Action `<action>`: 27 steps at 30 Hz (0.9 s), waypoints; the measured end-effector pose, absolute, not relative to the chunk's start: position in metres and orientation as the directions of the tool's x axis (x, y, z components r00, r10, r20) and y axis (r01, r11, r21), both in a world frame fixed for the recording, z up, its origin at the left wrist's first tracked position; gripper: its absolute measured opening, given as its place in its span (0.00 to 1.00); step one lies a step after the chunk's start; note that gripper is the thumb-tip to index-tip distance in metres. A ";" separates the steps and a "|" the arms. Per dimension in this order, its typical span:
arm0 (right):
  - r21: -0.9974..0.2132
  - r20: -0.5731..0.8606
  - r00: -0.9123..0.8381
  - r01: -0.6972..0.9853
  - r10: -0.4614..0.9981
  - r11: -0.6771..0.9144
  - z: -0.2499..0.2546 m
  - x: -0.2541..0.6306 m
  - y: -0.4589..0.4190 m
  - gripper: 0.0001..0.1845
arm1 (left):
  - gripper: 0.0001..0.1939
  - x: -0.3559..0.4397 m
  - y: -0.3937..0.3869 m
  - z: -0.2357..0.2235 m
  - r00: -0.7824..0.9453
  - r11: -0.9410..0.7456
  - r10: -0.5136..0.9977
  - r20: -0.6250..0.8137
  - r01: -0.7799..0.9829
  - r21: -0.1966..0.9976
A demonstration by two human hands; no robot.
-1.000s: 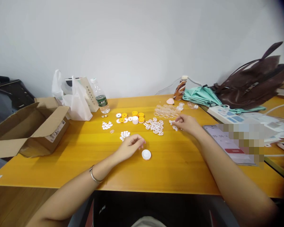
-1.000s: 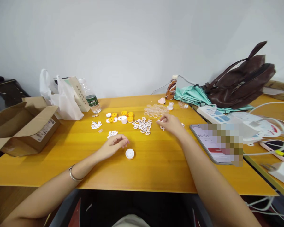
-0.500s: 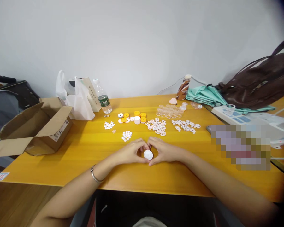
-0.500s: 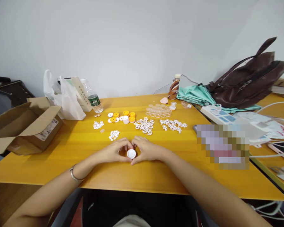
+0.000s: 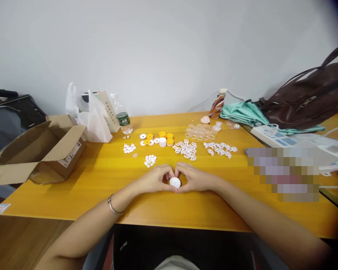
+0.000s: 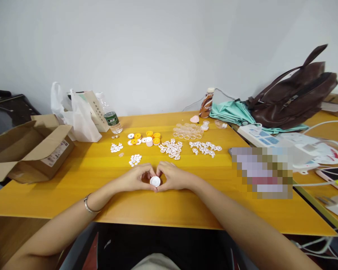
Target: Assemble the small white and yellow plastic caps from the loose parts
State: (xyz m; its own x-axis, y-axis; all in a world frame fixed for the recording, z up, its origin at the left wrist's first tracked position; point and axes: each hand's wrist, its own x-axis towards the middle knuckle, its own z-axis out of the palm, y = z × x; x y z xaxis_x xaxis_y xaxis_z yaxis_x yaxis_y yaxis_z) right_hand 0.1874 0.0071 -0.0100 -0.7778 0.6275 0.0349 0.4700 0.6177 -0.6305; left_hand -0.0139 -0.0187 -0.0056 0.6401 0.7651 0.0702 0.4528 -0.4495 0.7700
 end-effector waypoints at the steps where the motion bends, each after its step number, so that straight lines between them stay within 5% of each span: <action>1: -0.627 0.035 -0.778 0.472 0.628 0.619 -0.010 0.187 0.007 0.20 | 0.19 -0.014 -0.018 -0.007 0.636 -0.445 0.768 0.070 0.452 0.774; 13: -0.624 0.027 -0.751 0.503 0.659 0.599 -0.009 0.187 0.003 0.15 | 0.13 -0.015 -0.013 -0.001 0.475 -0.407 0.860 0.185 0.422 0.810; 19: -0.643 0.015 -0.747 0.502 0.665 0.578 -0.008 0.189 0.003 0.16 | 0.12 -0.064 0.030 0.013 0.149 -0.367 0.897 0.417 0.777 0.512; 24: -0.648 0.019 -0.756 0.489 0.654 0.584 -0.010 0.191 0.004 0.16 | 0.15 -0.099 0.070 0.015 -0.053 -0.015 0.945 0.322 0.979 0.204; 27: -0.651 0.018 -0.753 0.490 0.658 0.580 -0.010 0.192 0.004 0.16 | 0.17 -0.101 0.083 0.013 -0.091 0.058 0.963 0.252 0.989 0.137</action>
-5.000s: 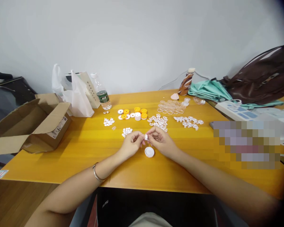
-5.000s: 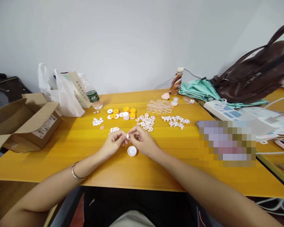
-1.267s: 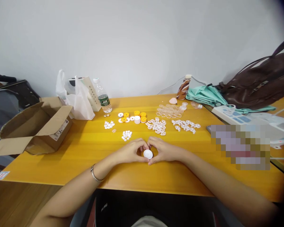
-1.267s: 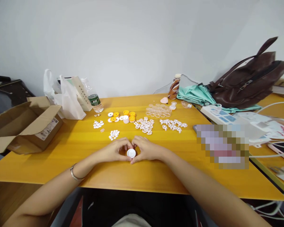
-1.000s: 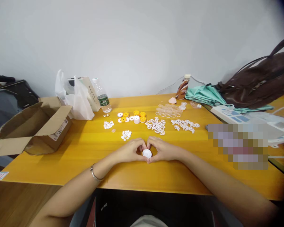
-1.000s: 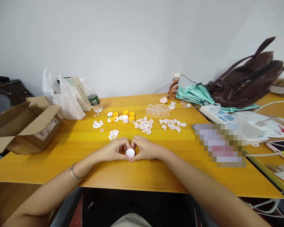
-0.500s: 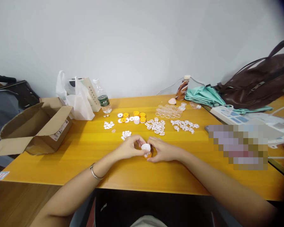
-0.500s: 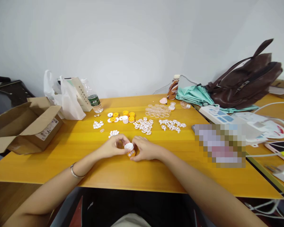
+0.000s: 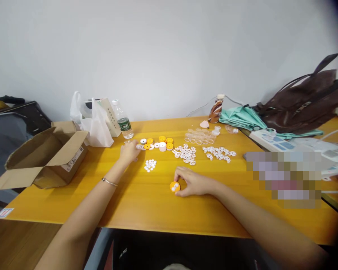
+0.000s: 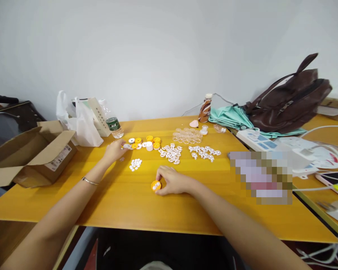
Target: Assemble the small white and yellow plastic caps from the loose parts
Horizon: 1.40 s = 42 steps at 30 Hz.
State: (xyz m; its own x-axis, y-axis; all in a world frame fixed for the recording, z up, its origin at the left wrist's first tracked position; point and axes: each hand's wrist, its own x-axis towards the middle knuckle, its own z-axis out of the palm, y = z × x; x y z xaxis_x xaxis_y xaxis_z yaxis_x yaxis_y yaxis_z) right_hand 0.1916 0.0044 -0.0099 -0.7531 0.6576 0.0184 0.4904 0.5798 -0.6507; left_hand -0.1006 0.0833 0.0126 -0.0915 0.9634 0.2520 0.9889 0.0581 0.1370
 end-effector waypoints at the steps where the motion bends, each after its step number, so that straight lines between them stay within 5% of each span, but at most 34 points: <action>1: -0.651 0.018 -0.752 0.491 0.659 0.578 -0.010 0.192 0.004 0.17 | 0.17 -0.099 0.086 0.012 -0.097 0.065 0.966 0.240 0.988 0.138; 16: -0.661 0.009 -0.759 0.483 0.651 0.574 -0.010 0.192 0.005 0.16 | 0.14 -0.095 0.096 0.000 -0.067 -0.001 0.952 0.298 0.975 0.221; 21: -0.661 0.010 -0.760 0.482 0.650 0.575 -0.009 0.192 0.005 0.15 | 0.10 -0.085 0.099 0.000 0.188 -0.283 0.897 0.400 0.940 0.192; 26: -0.655 0.015 -0.756 0.487 0.655 0.577 -0.008 0.191 0.004 0.16 | 0.09 -0.065 0.109 -0.003 0.359 -0.421 0.865 0.350 0.899 0.119; 42: -0.666 0.010 -0.764 0.477 0.646 0.574 -0.009 0.192 0.005 0.16 | 0.06 -0.091 0.114 0.022 0.234 -0.360 0.875 0.424 0.900 0.246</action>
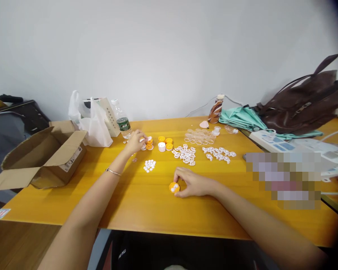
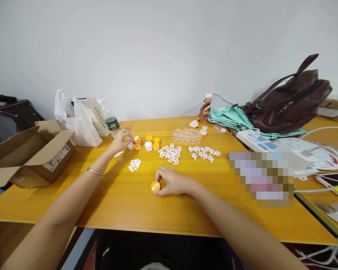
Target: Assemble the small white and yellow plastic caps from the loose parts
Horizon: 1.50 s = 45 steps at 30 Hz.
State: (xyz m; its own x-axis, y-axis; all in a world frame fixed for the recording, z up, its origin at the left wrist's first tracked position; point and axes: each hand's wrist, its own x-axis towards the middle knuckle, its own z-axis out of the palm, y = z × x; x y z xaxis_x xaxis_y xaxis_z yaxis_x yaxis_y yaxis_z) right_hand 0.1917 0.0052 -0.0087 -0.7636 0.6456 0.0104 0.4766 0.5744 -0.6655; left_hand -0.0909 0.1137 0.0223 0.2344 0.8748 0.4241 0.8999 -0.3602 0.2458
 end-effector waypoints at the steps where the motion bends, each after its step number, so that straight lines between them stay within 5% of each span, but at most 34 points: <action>1: -0.666 0.009 -0.765 0.476 0.644 0.574 -0.009 0.192 0.005 0.16 | 0.05 -0.098 0.111 0.024 0.227 -0.347 0.872 0.433 0.911 0.222; 7: -0.664 0.009 -0.761 0.480 0.648 0.573 -0.008 0.193 0.005 0.15 | 0.05 -0.120 0.099 0.015 0.251 -0.298 0.887 0.387 0.952 0.066; 15: -0.664 0.010 -0.763 0.478 0.647 0.575 -0.009 0.193 0.005 0.16 | 0.06 -0.113 0.102 0.014 0.272 -0.316 0.879 0.391 0.947 0.052; 21: -0.663 0.010 -0.763 0.479 0.646 0.575 -0.007 0.192 0.005 0.16 | 0.08 -0.084 0.070 0.024 0.264 -0.435 0.829 0.492 0.857 0.274; 26: -0.661 0.013 -0.760 0.481 0.650 0.576 -0.006 0.190 0.005 0.15 | 0.09 -0.040 0.016 0.018 0.661 -0.655 0.721 0.209 0.551 0.517; 31: -0.657 0.030 -0.769 0.466 0.638 0.593 -0.009 0.190 0.008 0.16 | 0.09 -0.021 -0.009 0.003 0.753 -0.650 0.631 0.187 0.381 0.658; 45: -0.668 0.055 -0.792 0.424 0.608 0.612 -0.010 0.191 0.009 0.18 | 0.09 -0.021 -0.003 -0.010 0.739 -0.611 0.645 0.195 0.347 0.711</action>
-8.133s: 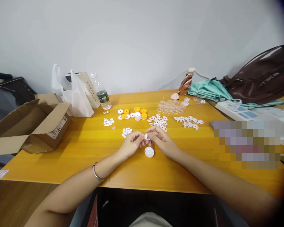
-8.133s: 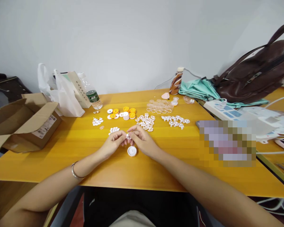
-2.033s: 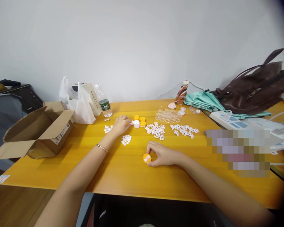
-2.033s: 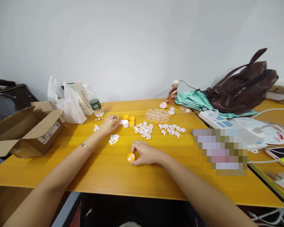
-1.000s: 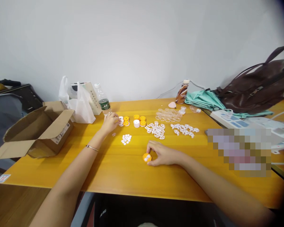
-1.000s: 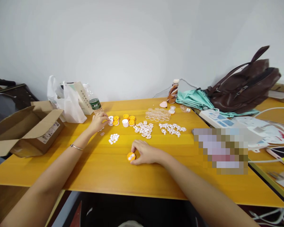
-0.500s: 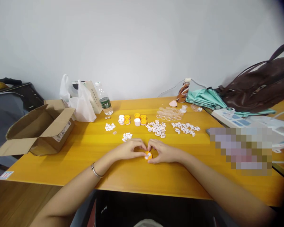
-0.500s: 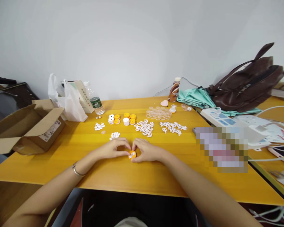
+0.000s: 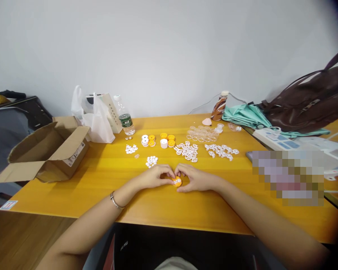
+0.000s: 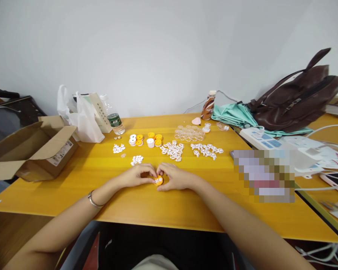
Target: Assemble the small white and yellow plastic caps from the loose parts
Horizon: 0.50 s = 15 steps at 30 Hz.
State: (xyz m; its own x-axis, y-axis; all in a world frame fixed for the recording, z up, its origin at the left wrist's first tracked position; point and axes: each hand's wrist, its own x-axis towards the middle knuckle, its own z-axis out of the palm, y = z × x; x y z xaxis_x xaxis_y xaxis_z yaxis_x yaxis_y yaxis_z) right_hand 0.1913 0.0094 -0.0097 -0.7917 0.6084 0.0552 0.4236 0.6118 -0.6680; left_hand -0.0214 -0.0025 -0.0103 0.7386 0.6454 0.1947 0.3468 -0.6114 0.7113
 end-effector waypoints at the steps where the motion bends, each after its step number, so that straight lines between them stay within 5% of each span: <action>1: -0.671 0.054 -0.793 0.421 0.607 0.610 -0.009 0.192 0.010 0.17 | 0.09 -0.022 -0.002 -0.011 0.735 -0.608 0.649 0.193 0.351 0.712; 15: -0.681 0.057 -0.786 0.420 0.616 0.600 -0.008 0.190 0.010 0.14 | 0.09 -0.011 -0.009 -0.008 0.612 -0.498 0.785 0.097 0.531 0.686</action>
